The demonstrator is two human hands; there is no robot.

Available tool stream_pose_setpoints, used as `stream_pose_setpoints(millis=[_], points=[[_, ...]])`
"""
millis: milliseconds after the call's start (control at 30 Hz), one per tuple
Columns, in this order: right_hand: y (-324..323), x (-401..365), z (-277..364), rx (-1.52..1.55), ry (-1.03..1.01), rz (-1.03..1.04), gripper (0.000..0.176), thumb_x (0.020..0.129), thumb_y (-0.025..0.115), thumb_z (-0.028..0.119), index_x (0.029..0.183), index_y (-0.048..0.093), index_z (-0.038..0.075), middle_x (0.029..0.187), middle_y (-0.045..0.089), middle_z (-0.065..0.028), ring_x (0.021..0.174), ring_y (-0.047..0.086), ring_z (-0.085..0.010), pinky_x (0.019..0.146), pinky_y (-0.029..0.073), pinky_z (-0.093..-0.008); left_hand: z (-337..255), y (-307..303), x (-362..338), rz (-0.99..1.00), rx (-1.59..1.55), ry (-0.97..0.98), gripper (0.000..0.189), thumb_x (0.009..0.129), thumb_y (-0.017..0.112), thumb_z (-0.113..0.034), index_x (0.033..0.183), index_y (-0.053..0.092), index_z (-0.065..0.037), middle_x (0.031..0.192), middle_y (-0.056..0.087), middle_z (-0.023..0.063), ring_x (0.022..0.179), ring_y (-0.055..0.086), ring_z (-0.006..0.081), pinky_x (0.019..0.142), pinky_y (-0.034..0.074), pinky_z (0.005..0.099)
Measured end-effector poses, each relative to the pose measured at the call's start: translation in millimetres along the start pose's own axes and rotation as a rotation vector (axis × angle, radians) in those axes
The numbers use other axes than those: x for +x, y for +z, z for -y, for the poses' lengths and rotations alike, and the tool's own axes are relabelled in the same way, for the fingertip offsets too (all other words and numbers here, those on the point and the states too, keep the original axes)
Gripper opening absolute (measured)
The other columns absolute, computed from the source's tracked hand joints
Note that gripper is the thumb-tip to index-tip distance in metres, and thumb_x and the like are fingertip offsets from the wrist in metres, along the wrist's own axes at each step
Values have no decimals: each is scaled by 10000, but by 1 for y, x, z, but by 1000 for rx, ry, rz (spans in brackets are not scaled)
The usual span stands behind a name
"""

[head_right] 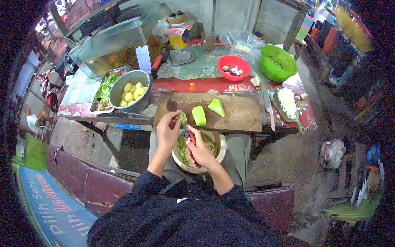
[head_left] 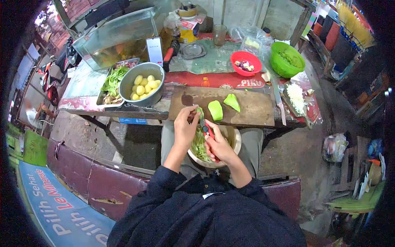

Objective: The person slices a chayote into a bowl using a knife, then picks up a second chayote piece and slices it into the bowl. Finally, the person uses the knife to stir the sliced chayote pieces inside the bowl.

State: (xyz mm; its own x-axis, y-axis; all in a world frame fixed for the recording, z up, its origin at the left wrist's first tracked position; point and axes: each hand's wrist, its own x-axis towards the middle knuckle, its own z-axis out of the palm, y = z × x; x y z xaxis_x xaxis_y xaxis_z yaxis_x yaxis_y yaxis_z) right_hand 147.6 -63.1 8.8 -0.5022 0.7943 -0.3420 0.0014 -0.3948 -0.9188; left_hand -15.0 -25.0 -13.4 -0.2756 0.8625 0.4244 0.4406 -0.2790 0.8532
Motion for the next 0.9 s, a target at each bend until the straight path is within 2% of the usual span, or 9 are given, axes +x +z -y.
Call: stream_pose_setpoints(millis=[167, 300, 533, 600, 633, 700, 733, 800, 900], points=[[1, 9, -15, 261, 40, 20, 593, 1089, 426, 115, 1607, 197, 291, 729, 472, -30, 457, 396, -93, 407, 365, -252, 12, -4, 0, -13, 191, 167, 185, 882, 759, -58, 1060, 742, -9, 1075, 728, 135, 912, 729, 272, 817, 577, 351], [0, -2, -13, 326, 39, 21, 597, 1088, 420, 120, 1609, 187, 297, 746, 470, -23, 453, 398, -77, 394, 339, -235, 6, -3, 0, 1, 153, 94, 151, 877, 772, -83, 1004, 759, -3, 1064, 733, 138, 925, 729, 292, 833, 574, 361], [2, 6, -33, 13, -40, -89, 606, 1082, 402, 83, 1609, 183, 287, 735, 436, -7, 428, 341, -52, 383, 290, -217, 8, -1, -2, -9, 113, 86, 141, 879, 756, -53, 1007, 762, 6, 1075, 742, 150, 952, 734, 292, 838, 576, 353], [-1, 15, -51, -312, -349, -210, 586, 1070, 401, 60, 1602, 230, 237, 856, 568, -62, 544, 537, -128, 488, 464, -282, 7, -1, 0, -11, 120, 72, 140, 881, 752, -49, 1009, 762, 7, 1076, 742, 152, 954, 734, 295, 839, 576, 350], [-2, 17, -52, -313, -347, -208, 586, 1070, 401, 60, 1602, 230, 237, 856, 568, -62, 544, 537, -128, 488, 464, -282, 5, -1, 0, -10, 123, 82, 141, 880, 753, -51, 1009, 762, 7, 1072, 742, 154, 954, 734, 298, 841, 576, 351], [0, 18, -47, -714, -754, -522, 562, 1054, 417, 47, 1583, 284, 179, 1125, 661, -182, 891, 710, -301, 795, 572, -398, 3, -3, -1, -8, 124, 89, 142, 880, 754, -53, 1008, 762, 7, 1067, 741, 155, 954, 735, 300, 844, 576, 351], [1, 12, -42, -715, -751, -523, 562, 1054, 417, 47, 1583, 284, 179, 1125, 661, -182, 891, 710, -301, 795, 572, -398, 3, -5, -1, -14, 155, 107, 172, 899, 735, -51, 1062, 752, 1, 1083, 745, 161, 971, 737, 288, 855, 569, 351], [1, -1, -30, -754, -500, -407, 579, 1023, 453, 35, 1574, 287, 108, 1309, 599, -313, 1087, 660, -453, 936, 519, -516, 4, -5, 0, -19, 184, 128, 204, 918, 717, -48, 1116, 741, -5, 1098, 749, 167, 988, 739, 277, 867, 562, 352], [1, -8, -31, -871, -485, -384, 605, 1008, 478, 51, 1577, 293, 144, 1149, 649, -329, 963, 674, -475, 844, 522, -572, 2, -5, 2, -41, 76, -126, 293, 964, 677, -68, 1253, 681, -19, 1099, 756, 174, 992, 747, 247, 868, 567, 342]])
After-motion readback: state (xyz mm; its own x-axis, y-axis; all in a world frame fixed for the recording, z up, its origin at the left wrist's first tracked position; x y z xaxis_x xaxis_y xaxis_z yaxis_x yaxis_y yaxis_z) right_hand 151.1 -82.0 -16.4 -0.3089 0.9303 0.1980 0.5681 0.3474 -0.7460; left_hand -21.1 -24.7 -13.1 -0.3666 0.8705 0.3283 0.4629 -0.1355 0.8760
